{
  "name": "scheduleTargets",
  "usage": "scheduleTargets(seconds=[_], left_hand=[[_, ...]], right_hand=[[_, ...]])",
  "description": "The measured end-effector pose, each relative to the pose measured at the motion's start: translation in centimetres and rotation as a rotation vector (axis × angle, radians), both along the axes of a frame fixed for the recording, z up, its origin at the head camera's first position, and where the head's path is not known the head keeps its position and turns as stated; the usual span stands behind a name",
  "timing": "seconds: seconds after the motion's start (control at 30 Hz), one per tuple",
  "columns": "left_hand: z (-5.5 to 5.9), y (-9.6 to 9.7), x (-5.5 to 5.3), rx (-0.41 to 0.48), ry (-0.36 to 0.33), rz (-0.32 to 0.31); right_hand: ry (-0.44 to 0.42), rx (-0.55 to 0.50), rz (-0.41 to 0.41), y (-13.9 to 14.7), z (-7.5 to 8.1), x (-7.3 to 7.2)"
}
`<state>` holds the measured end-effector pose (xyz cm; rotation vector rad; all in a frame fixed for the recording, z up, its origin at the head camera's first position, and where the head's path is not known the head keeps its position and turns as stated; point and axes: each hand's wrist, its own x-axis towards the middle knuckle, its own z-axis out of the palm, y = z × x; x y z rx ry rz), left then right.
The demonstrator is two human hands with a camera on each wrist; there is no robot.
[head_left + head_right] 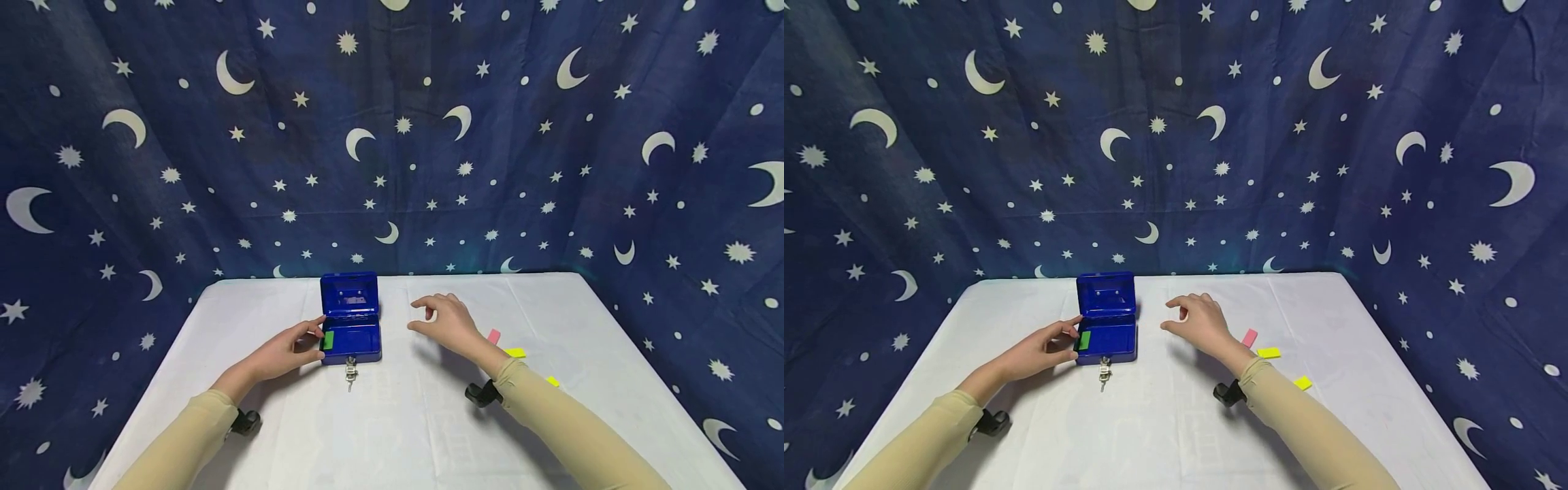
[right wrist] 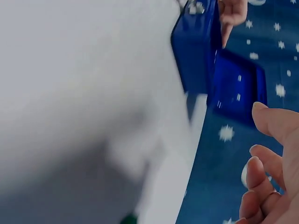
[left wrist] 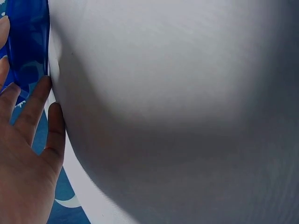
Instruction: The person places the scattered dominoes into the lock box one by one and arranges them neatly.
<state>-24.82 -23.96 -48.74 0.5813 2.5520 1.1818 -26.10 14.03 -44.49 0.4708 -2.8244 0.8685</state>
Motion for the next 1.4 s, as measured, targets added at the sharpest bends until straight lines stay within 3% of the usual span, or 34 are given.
scheduleTargets(seconds=[0.37, 0.57, 0.87, 1.17, 1.4], left_hand=[[-0.1, 0.1, 0.2, -0.019, 0.004, 0.015], [-0.2, 0.3, -0.1, -0.005, 0.009, 0.023], [-0.2, 0.3, 0.1, -0.009, 0.0, 0.044], [0.2, 0.5, -0.2, -0.007, 0.002, 0.038], [0.7, 0.6, -0.2, -0.089, 0.03, 0.038]], right_hand=[[0.005, 0.1, -0.119, 8.5, -2.3, 2.0], [0.043, 0.159, -0.179, 11.2, -3.0, 2.8], [0.06, 0.19, -0.208, 11.3, -3.7, 3.1], [0.025, 0.233, -0.235, 10.1, -4.2, 2.2], [-0.009, 0.248, -0.232, 9.3, -4.2, 1.9]])
